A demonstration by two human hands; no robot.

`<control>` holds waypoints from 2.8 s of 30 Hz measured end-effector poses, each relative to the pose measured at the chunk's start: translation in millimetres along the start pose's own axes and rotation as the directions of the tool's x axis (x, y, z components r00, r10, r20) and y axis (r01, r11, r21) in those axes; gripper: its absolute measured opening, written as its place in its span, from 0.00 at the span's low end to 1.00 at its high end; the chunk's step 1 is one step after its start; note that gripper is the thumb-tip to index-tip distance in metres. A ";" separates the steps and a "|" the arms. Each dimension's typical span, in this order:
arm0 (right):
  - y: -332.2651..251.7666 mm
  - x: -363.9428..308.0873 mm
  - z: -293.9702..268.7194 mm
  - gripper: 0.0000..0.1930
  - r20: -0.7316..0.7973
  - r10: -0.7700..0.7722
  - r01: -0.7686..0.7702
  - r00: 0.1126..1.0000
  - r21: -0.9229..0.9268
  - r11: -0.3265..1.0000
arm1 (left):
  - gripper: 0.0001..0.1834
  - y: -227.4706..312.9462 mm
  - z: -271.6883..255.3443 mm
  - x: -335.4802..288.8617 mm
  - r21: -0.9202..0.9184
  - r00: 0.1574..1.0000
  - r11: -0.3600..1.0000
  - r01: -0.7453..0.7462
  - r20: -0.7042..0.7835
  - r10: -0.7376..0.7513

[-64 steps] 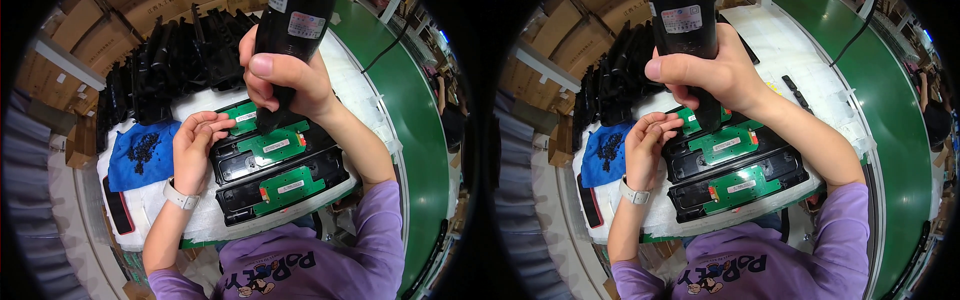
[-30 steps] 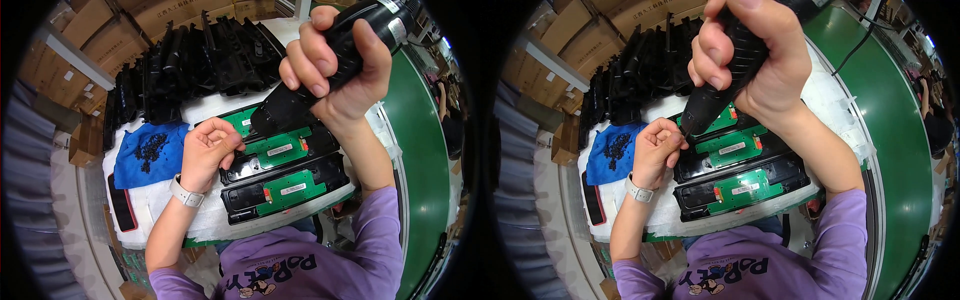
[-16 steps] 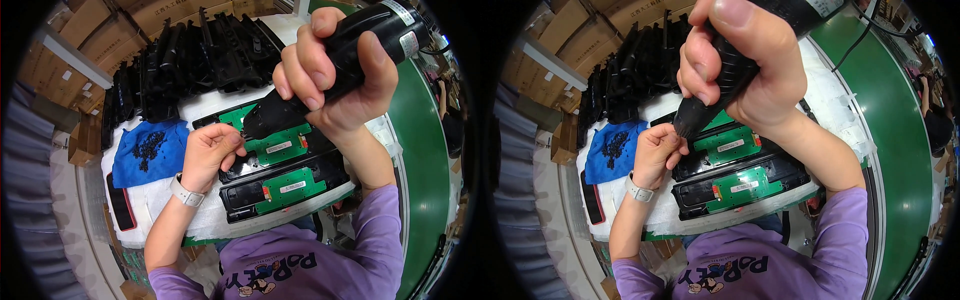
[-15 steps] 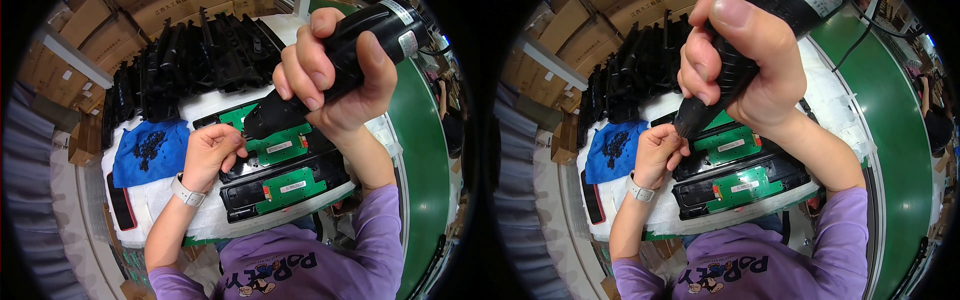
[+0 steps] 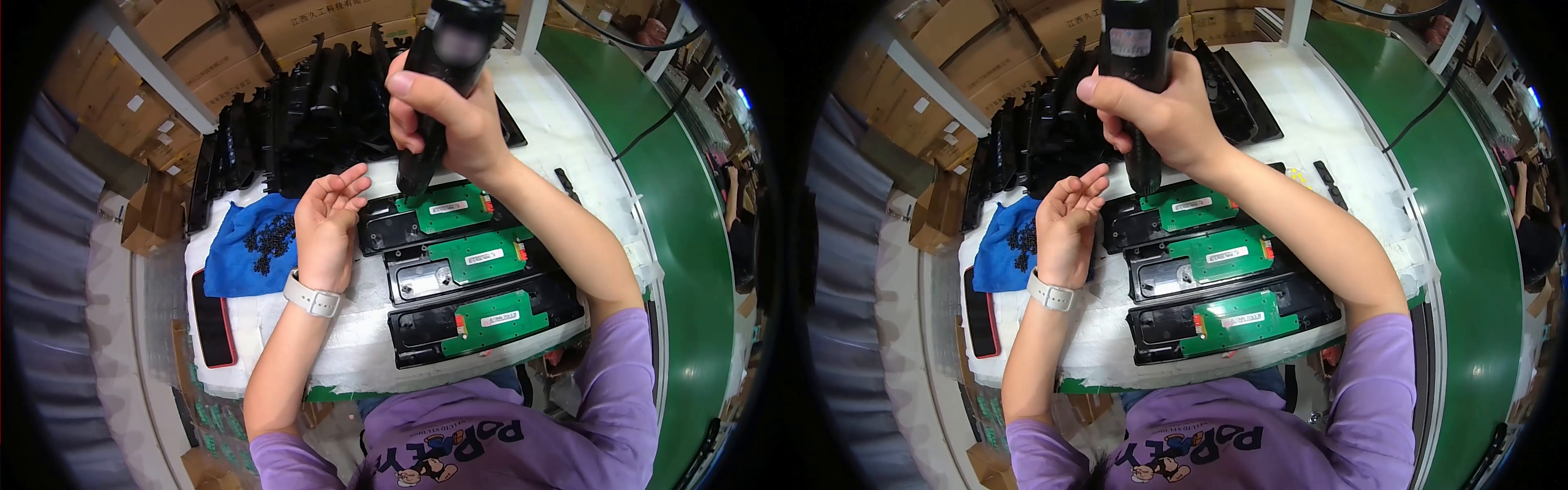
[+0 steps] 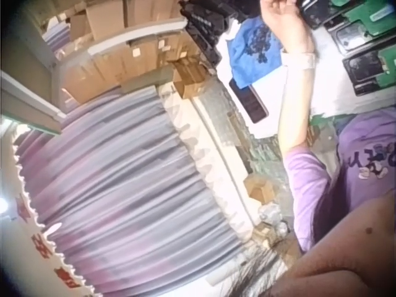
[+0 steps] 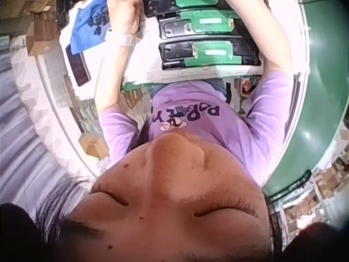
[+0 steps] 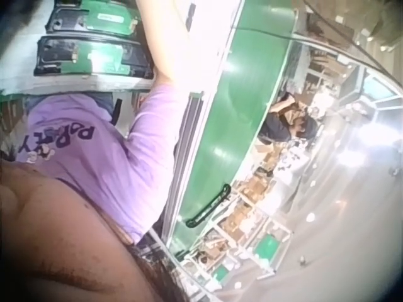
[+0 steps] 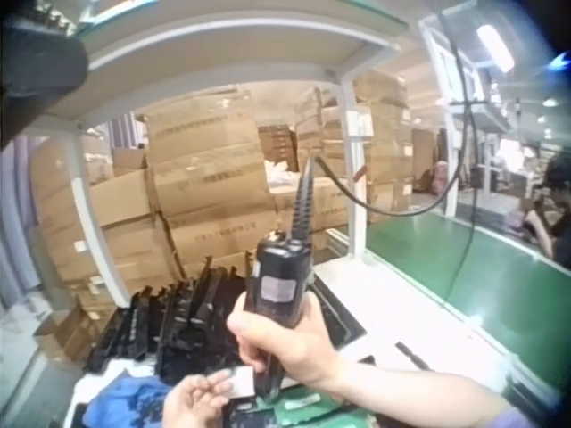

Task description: Assembling electronic components into black plastic printer parts using an electric screwdriver.

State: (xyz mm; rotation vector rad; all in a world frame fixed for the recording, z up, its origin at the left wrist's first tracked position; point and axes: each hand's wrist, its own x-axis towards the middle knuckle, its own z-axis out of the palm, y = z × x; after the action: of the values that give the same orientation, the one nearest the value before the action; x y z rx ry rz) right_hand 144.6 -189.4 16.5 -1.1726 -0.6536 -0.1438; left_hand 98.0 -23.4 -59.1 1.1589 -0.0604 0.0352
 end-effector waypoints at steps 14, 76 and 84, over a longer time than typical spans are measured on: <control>19.7 16.0 15.3 0.11 0.126 0.079 -0.066 0.989 -0.109 0.992 | 0.09 29.4 -1.9 5.4 -0.173 0.997 0.984 0.041 -0.059 -0.052; -63.7 -51.5 -33.3 0.18 0.077 -0.145 0.110 0.986 0.349 0.931 | 0.07 4.9 25.3 -26.5 0.293 0.845 0.925 0.243 0.404 -0.351; -61.2 -53.3 -34.0 0.19 0.153 -0.125 0.061 0.980 0.367 0.928 | 0.07 6.0 26.7 -26.7 0.333 0.789 0.916 0.225 0.489 -0.372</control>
State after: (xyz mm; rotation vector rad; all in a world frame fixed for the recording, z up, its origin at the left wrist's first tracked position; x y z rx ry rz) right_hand 88.6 -256.1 29.1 -0.8029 -0.8520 0.0009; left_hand 70.2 -45.4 -44.7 1.4008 -0.3868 -0.5977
